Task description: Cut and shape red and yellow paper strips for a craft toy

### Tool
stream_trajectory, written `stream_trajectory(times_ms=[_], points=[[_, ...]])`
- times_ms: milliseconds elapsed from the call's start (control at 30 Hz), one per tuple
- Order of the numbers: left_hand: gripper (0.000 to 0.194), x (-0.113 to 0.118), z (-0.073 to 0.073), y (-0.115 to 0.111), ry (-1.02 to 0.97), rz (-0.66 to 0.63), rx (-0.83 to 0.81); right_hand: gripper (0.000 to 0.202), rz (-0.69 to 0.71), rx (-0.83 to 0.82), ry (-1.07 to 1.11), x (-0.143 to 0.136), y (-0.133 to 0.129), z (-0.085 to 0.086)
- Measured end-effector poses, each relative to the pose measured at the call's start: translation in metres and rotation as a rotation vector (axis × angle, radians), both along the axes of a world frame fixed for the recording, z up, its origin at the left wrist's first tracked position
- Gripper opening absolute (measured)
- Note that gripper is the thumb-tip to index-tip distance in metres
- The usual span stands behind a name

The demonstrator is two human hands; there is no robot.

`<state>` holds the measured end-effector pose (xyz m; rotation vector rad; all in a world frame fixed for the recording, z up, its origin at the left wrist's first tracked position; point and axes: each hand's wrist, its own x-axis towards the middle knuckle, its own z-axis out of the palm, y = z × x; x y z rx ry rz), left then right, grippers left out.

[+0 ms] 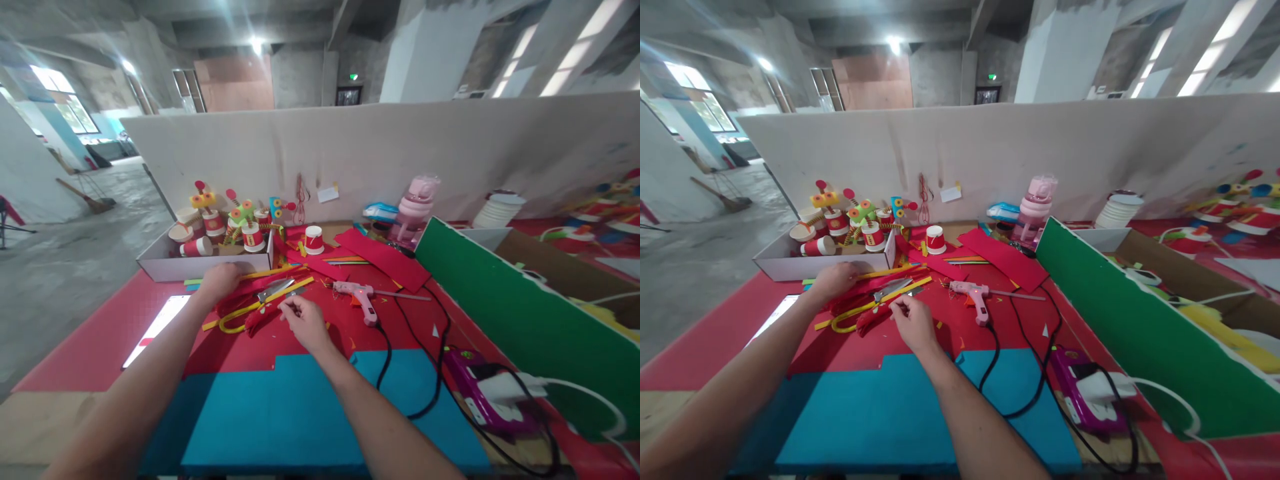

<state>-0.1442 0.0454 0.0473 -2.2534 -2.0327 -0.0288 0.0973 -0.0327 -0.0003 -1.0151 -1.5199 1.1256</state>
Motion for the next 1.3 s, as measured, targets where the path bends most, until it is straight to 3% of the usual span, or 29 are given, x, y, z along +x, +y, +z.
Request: stream_trajectory(times_ms=[200, 333, 433, 567, 733, 867, 967, 1067, 1133, 1200, 1233, 1300], points=[[0.026, -0.016, 0.034, -0.007, -0.260, -0.030, 0.054, 0.017, 0.002, 0.004, 0.026, 0.000, 0.000, 0.000], [0.025, -0.019, 0.044, -0.009, -0.332, -0.022, 0.110, 0.018, 0.006, 0.014, 0.022, 0.000, 0.001, 0.000], [0.028, -0.018, 0.041, -0.009, -0.345, -0.029, 0.148, 0.017, 0.003, 0.012, 0.017, 0.001, 0.001, -0.001], [0.031, -0.021, 0.031, -0.008, -0.310, -0.134, -0.013, 0.016, -0.004, 0.014, 0.005, 0.001, 0.002, -0.004], [0.028, -0.029, 0.008, -0.003, 0.044, 0.073, -0.005, 0.016, 0.011, 0.010, -0.003, -0.001, 0.002, -0.003], [0.028, -0.026, -0.008, -0.002, 0.135, 0.097, -0.039, 0.016, 0.014, 0.005, -0.016, 0.000, 0.001, -0.001], [0.027, -0.023, -0.004, -0.008, 0.156, 0.089, -0.019, 0.016, 0.007, 0.007, -0.035, 0.001, 0.000, 0.000], [0.026, -0.018, 0.016, -0.023, 0.134, 0.084, 0.078, 0.016, 0.002, -0.004, -0.031, 0.001, 0.001, 0.000], [0.025, -0.007, 0.032, -0.037, 0.009, 0.050, 0.264, 0.018, -0.009, -0.010, -0.005, 0.002, 0.002, 0.001], [0.022, 0.012, 0.042, -0.051, -0.276, -0.007, 0.460, 0.020, -0.029, -0.001, 0.063, 0.004, 0.003, 0.005], [0.020, 0.024, 0.044, -0.058, -0.471, -0.046, 0.484, 0.022, -0.030, 0.005, 0.116, 0.005, 0.004, 0.007], [0.021, 0.054, 0.038, -0.069, -0.846, -0.172, 0.289, 0.031, 0.029, -0.014, 0.242, 0.008, 0.005, 0.011]])
